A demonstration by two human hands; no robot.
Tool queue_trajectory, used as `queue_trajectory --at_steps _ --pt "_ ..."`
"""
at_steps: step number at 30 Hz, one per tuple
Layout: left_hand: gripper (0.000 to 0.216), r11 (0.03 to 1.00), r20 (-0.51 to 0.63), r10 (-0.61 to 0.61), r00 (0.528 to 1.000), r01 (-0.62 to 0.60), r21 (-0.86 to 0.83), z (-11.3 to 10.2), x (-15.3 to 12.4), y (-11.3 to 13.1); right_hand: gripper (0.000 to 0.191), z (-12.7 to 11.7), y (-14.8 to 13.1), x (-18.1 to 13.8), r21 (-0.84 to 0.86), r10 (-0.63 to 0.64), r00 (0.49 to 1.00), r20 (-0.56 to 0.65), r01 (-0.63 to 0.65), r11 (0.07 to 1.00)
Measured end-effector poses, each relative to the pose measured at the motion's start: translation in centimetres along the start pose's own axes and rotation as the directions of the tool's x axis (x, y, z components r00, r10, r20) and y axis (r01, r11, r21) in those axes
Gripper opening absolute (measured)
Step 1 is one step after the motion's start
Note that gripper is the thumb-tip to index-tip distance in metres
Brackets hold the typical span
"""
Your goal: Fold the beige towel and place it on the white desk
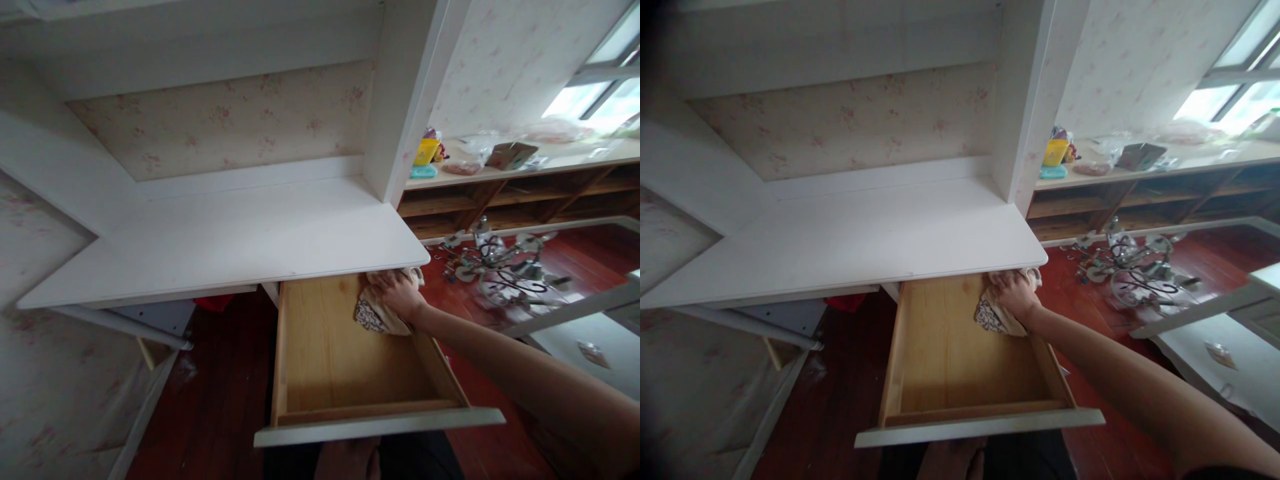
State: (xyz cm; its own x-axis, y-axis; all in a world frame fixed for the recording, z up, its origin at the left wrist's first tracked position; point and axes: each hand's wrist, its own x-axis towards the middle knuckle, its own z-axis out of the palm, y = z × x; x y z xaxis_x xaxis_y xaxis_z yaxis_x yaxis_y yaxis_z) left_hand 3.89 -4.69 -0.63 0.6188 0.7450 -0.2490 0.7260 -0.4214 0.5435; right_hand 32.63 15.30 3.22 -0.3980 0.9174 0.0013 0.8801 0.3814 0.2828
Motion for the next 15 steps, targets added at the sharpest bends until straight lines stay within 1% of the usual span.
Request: queue_trajectory --at_steps 2,3,5,7,10,12,13,15 --pt "0.039 1.000 0.001 -0.015 1.000 0.015 -0.008 0.3 0.0 0.0 0.038 -1.1 -0.4 0.3 0.010 0.089 0.995 0.053 -0.090 0.996" --pt "0.038 1.000 0.001 -0.024 1.000 0.024 -0.012 0.5 0.1 0.0 0.039 -1.7 -0.5 0.4 0.015 0.113 0.990 0.084 -0.115 0.993" --pt "0.036 0.999 0.003 -0.041 0.999 0.041 -0.021 1.1 0.2 -0.1 0.043 -3.1 -0.3 -0.2 0.040 0.119 0.982 0.144 -0.126 0.991" --pt "0.035 0.998 0.003 -0.060 0.998 0.060 -0.033 1.9 0.4 -0.3 0.046 -4.3 0.0 -1.7 0.091 0.090 0.979 0.183 -0.108 0.990" --pt "0.035 0.996 -0.014 -0.073 0.997 0.073 -0.044 3.3 0.6 -0.9 0.044 -6.1 -0.2 -5.6 0.214 0.019 0.976 0.216 -0.066 0.975" --pt "0.036 0.998 -0.033 -0.046 0.998 0.045 -0.045 4.0 0.6 -1.3 0.045 -7.2 -0.8 -8.8 0.314 -0.037 0.965 0.261 -0.049 0.948" --pt "0.036 0.999 -0.040 -0.026 0.999 0.024 -0.042 4.1 0.6 -1.5 0.047 -7.7 -1.2 -10.5 0.367 -0.059 0.954 0.293 -0.055 0.928" --pt "0.036 0.999 -0.052 0.014 0.999 -0.016 -0.035 4.0 0.6 -1.7 0.057 -8.6 -1.8 -13.3 0.495 -0.111 0.931 0.348 -0.081 0.865"
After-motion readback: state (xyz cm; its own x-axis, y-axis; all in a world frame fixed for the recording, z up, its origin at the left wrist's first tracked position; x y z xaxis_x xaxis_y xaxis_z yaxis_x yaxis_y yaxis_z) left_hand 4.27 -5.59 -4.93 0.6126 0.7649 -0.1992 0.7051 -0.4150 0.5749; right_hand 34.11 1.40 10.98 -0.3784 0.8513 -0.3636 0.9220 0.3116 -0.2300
